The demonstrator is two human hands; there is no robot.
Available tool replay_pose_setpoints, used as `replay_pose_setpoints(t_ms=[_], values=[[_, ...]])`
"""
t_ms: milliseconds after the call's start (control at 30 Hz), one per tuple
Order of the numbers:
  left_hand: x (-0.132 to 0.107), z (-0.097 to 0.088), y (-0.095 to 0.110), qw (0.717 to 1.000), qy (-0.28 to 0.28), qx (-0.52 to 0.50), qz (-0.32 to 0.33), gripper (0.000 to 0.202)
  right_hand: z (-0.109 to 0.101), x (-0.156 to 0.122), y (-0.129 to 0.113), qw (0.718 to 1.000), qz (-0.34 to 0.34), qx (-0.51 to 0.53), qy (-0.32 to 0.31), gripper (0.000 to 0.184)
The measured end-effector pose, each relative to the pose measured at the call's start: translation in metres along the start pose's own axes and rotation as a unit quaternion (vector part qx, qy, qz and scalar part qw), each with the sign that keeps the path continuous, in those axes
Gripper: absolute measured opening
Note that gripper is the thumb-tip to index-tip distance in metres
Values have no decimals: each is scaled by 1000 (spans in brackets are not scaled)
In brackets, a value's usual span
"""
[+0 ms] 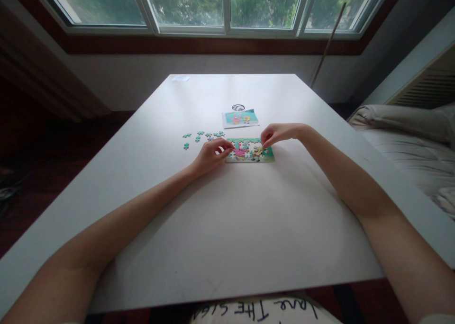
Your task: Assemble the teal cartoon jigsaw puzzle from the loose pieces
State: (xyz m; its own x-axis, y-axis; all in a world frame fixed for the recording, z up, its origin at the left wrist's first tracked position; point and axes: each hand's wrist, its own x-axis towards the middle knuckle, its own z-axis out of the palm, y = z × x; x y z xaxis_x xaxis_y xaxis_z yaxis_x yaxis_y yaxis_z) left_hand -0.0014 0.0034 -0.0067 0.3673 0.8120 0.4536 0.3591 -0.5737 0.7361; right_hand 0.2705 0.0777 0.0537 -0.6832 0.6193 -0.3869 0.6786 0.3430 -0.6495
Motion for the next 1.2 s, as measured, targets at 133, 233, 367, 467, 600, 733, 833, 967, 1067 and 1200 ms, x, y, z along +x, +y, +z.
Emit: replay_pose_setpoints(t_ms=[133,233,367,467,600,733,833,967,1067,1200], values=[[0,0,1,1000,-1,2,-4,23,1,1,0,1000,2,-6,-7,34],[1,0,4,1000,1,4,-5,23,4,3,0,1000,9,-19,-9,32],[1,0,5,1000,1,5,-6,24,6,4,-5,999,10,-36,0,31],[1,0,4,1000,1,5,-7,24,5,3,-7,999,14,-42,-2,31],[1,0,4,1000,-1,5,-8,24,4,2,-5,999,9,-50,1,30],[1,0,5,1000,2,1,-9,24,4,4,-1,998,10,-58,7,31],[1,0,4,1000,1,-2,-10,24,4,6,0,998,3,-57,11,31],[1,1,3,1000,0,-2,-11,24,6,8,1,998,5,-52,16,33],[1,1,1,1000,-2,-2,-10,25,7,9,2,999,9,-46,19,34],[1,1,1,1000,0,-1,-5,24,8,11,3,999,7,-40,17,33]])
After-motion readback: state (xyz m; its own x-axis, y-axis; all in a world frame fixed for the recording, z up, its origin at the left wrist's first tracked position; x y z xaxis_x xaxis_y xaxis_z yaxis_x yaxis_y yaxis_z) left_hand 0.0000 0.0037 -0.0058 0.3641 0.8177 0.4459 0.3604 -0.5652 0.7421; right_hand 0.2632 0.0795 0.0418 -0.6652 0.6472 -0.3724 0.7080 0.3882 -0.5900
